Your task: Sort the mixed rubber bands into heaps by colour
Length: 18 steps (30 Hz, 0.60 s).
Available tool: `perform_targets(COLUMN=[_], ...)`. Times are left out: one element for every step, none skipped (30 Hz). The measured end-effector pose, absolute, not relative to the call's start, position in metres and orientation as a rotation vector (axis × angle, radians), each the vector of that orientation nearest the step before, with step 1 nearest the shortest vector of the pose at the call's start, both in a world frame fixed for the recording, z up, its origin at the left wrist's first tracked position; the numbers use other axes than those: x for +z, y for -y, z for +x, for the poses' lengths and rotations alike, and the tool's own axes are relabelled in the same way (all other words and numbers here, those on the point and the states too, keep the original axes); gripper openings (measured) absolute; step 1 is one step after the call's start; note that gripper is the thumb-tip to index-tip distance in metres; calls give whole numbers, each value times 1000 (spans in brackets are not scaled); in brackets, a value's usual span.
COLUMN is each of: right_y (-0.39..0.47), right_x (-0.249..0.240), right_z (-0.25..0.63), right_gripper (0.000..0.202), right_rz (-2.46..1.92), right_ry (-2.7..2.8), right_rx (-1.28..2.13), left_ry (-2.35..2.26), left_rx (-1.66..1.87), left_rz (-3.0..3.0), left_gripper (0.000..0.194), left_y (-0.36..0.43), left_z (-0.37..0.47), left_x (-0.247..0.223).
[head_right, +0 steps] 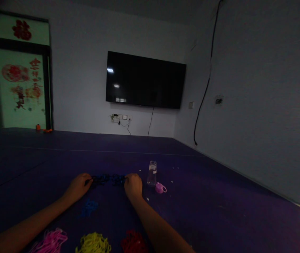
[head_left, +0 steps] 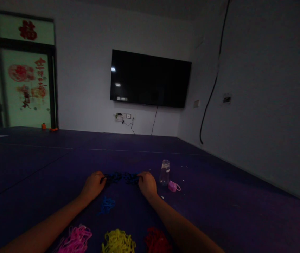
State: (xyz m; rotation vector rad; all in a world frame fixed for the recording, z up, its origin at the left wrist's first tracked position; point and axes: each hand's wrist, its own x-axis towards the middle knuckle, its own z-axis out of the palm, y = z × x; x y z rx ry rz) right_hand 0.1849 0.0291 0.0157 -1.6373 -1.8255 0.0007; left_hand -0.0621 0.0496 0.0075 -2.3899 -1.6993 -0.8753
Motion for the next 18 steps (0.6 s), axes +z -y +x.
perform_targets(right_y=[-30,-31,-31,-32,-33,-33,-34,-34,-34,-35,-35,-35,-35,-36,-36,-36,-37,-37], right_x=[15,14,14,13,13,12,12,12,12,12,12,12,12,12,12,12,11,11], right_z=[185,186,187,187,188,188,189,189,189,189,189,189,188,188,188,188,188,188], right_gripper=[34,34,33,33,32,32,31,31,30,30,30,29,29,29,29,30,30,30], right_rz=[-1643,-1649,-1654,-1661,-1671,-1682,-1693,-1704,-1712,-1720,-1726,-1729,-1730,-1726,-1721,-1713,-1705,-1696], right_ry=[1811,1796,1781,1764,1748,1736,1729,1728,1732,1739,1748,1758,1769,1780,1791,1798,1807,1814], right_rx=[2,5,8,12,18,26,34,40,44,46,46,46,47,48,50,50,49,45], left_ry=[1696,1686,1669,1644,1613,1574,1526,1473,1416,1361,1318,1289,1276,1280,1292,1304,1313,1319], left_rx=[-873,-871,-876,-893,-914,-936,-957,-974,-984,-985,-978,-961,-938,-912,-885,-861,-841,-825], left_rz=[-2377,-2364,-2356,-2363,-2375,-2393,-2417,-2447,-2481,-2513,-2536,-2553,-2562,-2564,-2564,-2566,-2570,-2576], left_gripper=[25,25,24,23,23,24,24,25,25,26,26,27,27,28,28,28,28,29], left_y=[-50,-50,-50,-49,-48,-47,-46,-46,-46,-47,-48,-49,-51,-53,-55,-56,-57,-58], left_z=[-62,-62,-61,-61,-60,-60,-59,-59,-59,-58,-59,-59,-60,-60,-61,-62,-62,-62], left_x=[8,8,8,9,9,9,9,8,7,6,4,2,0,-2,-4,-5,-6,-6])
